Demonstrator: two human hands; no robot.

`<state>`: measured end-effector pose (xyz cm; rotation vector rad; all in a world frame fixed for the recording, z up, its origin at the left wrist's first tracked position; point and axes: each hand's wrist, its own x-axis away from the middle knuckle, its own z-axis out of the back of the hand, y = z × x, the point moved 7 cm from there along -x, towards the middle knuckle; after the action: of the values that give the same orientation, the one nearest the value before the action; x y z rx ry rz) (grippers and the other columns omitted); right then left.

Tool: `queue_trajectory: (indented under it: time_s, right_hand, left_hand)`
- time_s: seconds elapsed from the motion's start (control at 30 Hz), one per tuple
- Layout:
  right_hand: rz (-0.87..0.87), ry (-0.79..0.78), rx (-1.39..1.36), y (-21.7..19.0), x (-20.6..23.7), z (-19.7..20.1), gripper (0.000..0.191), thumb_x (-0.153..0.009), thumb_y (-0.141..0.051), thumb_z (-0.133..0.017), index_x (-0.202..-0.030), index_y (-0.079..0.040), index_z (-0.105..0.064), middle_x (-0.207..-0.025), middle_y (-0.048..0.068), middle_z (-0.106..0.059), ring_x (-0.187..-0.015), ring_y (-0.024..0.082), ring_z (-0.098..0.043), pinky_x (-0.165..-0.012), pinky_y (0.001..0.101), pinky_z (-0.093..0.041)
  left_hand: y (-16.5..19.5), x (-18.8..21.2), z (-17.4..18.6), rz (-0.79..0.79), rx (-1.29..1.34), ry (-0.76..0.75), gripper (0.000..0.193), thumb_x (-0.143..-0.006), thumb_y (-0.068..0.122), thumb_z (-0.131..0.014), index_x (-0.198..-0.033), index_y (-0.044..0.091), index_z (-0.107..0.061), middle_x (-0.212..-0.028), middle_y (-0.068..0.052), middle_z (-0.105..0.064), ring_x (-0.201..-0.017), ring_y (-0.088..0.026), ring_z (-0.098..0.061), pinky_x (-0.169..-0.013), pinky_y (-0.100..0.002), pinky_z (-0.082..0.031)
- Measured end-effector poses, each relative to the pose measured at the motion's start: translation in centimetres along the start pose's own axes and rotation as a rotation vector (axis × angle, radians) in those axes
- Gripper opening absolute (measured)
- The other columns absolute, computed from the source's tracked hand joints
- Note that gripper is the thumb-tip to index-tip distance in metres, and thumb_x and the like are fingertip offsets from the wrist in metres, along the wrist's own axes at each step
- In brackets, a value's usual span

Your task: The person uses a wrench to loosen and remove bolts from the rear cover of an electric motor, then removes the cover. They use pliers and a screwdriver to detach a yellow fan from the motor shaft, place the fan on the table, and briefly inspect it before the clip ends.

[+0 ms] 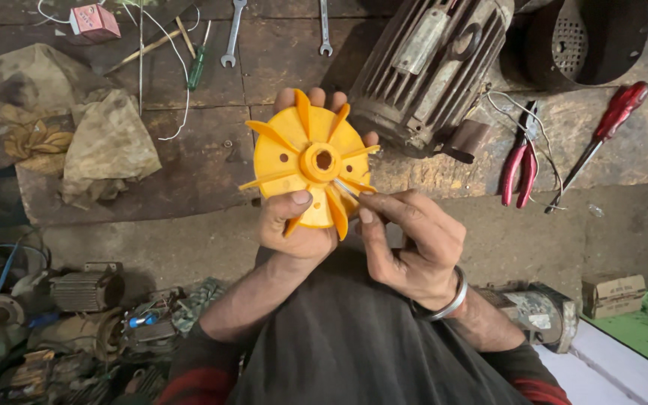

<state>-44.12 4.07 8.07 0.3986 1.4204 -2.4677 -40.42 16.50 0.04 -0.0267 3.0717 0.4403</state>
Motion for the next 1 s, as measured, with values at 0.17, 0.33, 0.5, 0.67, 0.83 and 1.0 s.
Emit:
queue_trajectory:
  time_s: [0.17, 0.33, 0.5, 0.67, 0.83, 1.0]
  right_hand:
    - [0.03, -0.055, 0.176, 0.1, 0.3, -0.7, 0.023, -0.088, 0.001, -0.081, -0.11, -0.001, -0.072, -0.085, 0.01, -0.07, -0.074, 0.02, -0.072, -0.064, 0.0297, -0.055]
    - [0.01, -0.103, 0.18, 0.8, 1.2, -1.0, 0.022, -0.09, 0.002, -0.077, -0.11, -0.003, -0.071, -0.083, 0.01, -0.068, -0.072, 0.019, -0.069, -0.062, 0.0298, -0.053]
    - [-0.57, -0.181, -0.549, 4.6, 2.9, -2.3, 0.011, -0.096, 0.0, -0.067, -0.104, -0.002, -0.074, -0.078, 0.009, -0.072, -0.055, 0.014, -0.063, -0.049, 0.0271, -0.05]
    - [0.025, -0.045, 0.055, 1.3, 2.0, -1.3, 0.022, -0.087, 0.006, -0.074, -0.108, 0.0, -0.071, -0.084, 0.011, -0.068, -0.069, 0.021, -0.068, -0.061, 0.0309, -0.052]
    - [0.119, -0.028, 0.145, 0.7, 1.4, -2.3, 0.029, -0.085, 0.007, -0.069, -0.113, -0.003, -0.071, -0.091, 0.011, -0.07, -0.078, 0.024, -0.074, -0.067, 0.0327, -0.058]
    - [-0.019, -0.368, 0.085, 2.9, 0.3, -5.0, 0.024, -0.092, -0.008, -0.077, -0.115, -0.004, -0.075, -0.084, 0.013, -0.069, -0.071, 0.029, -0.07, -0.065, 0.0382, -0.056]
  left_hand:
    - [0.8, 0.6, 0.0, -0.056, -0.189, -0.031, 0.093, -0.087, 0.018, -0.073, -0.164, 0.011, -0.023, -0.164, -0.008, -0.034, -0.155, -0.028, -0.026, -0.125, -0.057, -0.03]
    - [1.2, 1.3, -0.8, -0.115, -0.375, -0.109, 0.092, -0.093, 0.025, -0.079, -0.166, 0.016, -0.024, -0.165, -0.003, -0.031, -0.16, -0.025, -0.021, -0.129, -0.052, -0.029]
    - [0.9, 1.7, -1.2, -0.021, -0.32, -0.092, 0.088, -0.087, 0.029, -0.083, -0.156, 0.017, -0.03, -0.162, -0.008, -0.034, -0.159, -0.031, -0.022, -0.128, -0.059, -0.031]
    - [1.0, 1.9, -1.6, -0.047, -0.362, -0.116, 0.087, -0.092, 0.031, -0.083, -0.16, 0.017, -0.031, -0.161, -0.008, -0.034, -0.156, -0.028, -0.025, -0.127, -0.051, -0.03]
    - [0.5, 1.8, 0.1, -0.08, -0.339, -0.11, 0.089, -0.091, 0.032, -0.081, -0.161, 0.015, -0.028, -0.164, -0.009, -0.034, -0.157, -0.028, -0.024, -0.127, -0.051, -0.029]
    - [0.4, 0.7, 6.4, 0.081, -0.07, -0.01, 0.097, -0.078, 0.02, -0.07, -0.163, 0.007, -0.027, -0.165, -0.017, -0.035, -0.161, -0.036, -0.028, -0.13, -0.064, -0.031]
